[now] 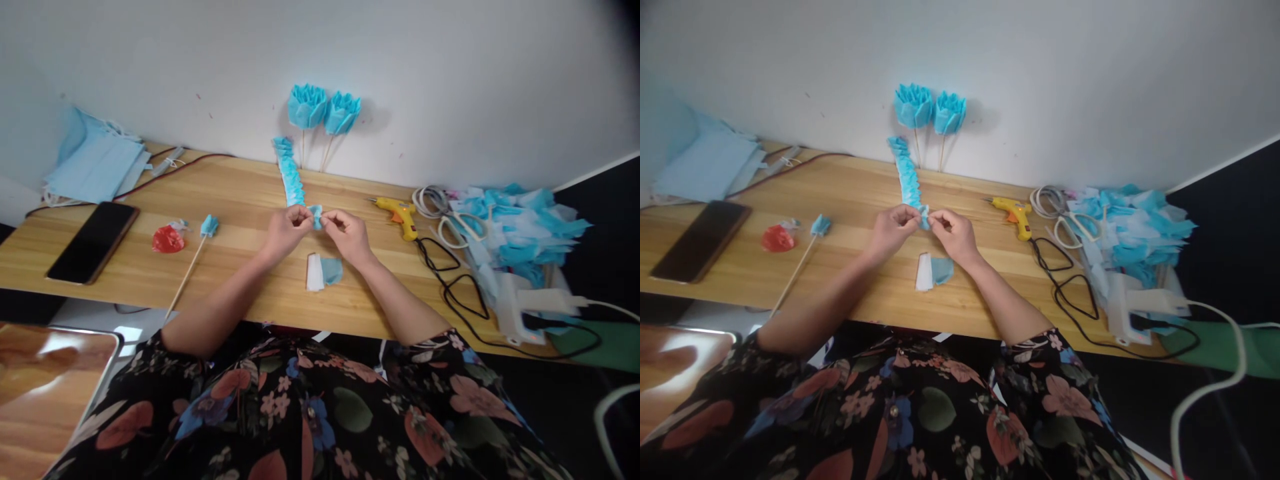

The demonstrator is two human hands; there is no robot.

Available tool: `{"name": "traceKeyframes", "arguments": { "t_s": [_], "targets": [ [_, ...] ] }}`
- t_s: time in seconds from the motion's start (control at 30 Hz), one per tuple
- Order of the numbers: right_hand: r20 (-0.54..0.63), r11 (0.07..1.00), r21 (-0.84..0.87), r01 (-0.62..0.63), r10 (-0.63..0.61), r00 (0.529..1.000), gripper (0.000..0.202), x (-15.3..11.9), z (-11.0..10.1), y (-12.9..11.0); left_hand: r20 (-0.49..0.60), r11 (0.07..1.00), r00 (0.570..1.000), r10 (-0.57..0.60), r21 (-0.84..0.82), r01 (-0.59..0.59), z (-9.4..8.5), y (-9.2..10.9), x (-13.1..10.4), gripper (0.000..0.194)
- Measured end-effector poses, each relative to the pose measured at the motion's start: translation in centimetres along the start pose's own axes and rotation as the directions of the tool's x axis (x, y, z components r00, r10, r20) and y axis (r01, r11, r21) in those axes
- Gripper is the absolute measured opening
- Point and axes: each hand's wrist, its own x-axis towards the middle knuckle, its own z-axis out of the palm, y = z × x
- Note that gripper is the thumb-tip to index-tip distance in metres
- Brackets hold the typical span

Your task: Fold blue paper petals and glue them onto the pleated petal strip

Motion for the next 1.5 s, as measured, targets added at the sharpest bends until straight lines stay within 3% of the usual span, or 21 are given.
{"name": "traceKeyframes", "arguments": {
  "t_s": [0.27, 0.6, 0.73, 0.87, 1.0, 1.13, 1.33, 1.5],
  "targets": [
    [0.025, 0.964, 0.229, -0.134, 0.132, 0.991, 0.024, 0.2, 0.2, 0.2, 0.033, 0.954, 0.990, -0.136, -0.264, 0.140, -0.1, 0.4, 0.0, 0.008],
    [0.016, 0.937, 0.295, -0.186, 0.190, 0.982, 0.031, 0.4, -0.2, -0.2, 0.060, 0.967, 0.995, -0.076, -0.240, 0.088, -0.5, 0.0, 0.2, 0.021],
    [-0.002, 0.938, 0.300, -0.177, 0.186, 0.983, 0.033, 0.6, -0.6, -0.2, -0.061, 0.961, 0.997, -0.053, -0.274, 0.034, -1.2, -0.4, 0.6, 0.022],
    [0.050, 0.921, 0.346, -0.181, 0.174, 0.983, 0.035, 0.6, -0.7, -0.2, -0.177, 0.988, 0.983, 0.040, -0.139, -0.065, -2.0, 0.0, 0.7, 0.022],
    [0.139, 0.923, 0.340, -0.177, 0.137, 0.981, 0.035, 0.3, -0.5, 0.0, -0.033, 0.989, 0.989, 0.146, 0.009, -0.145, -1.9, 0.6, 0.3, 0.033],
    [0.190, 0.947, 0.280, -0.159, 0.108, 0.976, 0.037, 0.2, -0.5, 0.2, 0.112, 0.997, 0.991, 0.069, 0.036, -0.073, -1.7, 0.8, 0.0, 0.034],
    [0.191, 0.941, 0.292, -0.171, 0.118, 0.974, 0.044, 0.3, -0.8, -0.3, 0.085, 0.982, 0.996, -0.016, -0.184, 0.031, -1.3, 0.3, 0.2, 0.035],
    [0.336, 0.885, 0.355, -0.301, 0.180, 0.924, 0.054, 0.2, -0.2, -0.7, 0.086, 0.963, 0.996, -0.035, -0.264, 0.057, -0.8, 0.1, 0.1, 0.037]
  ]
}}
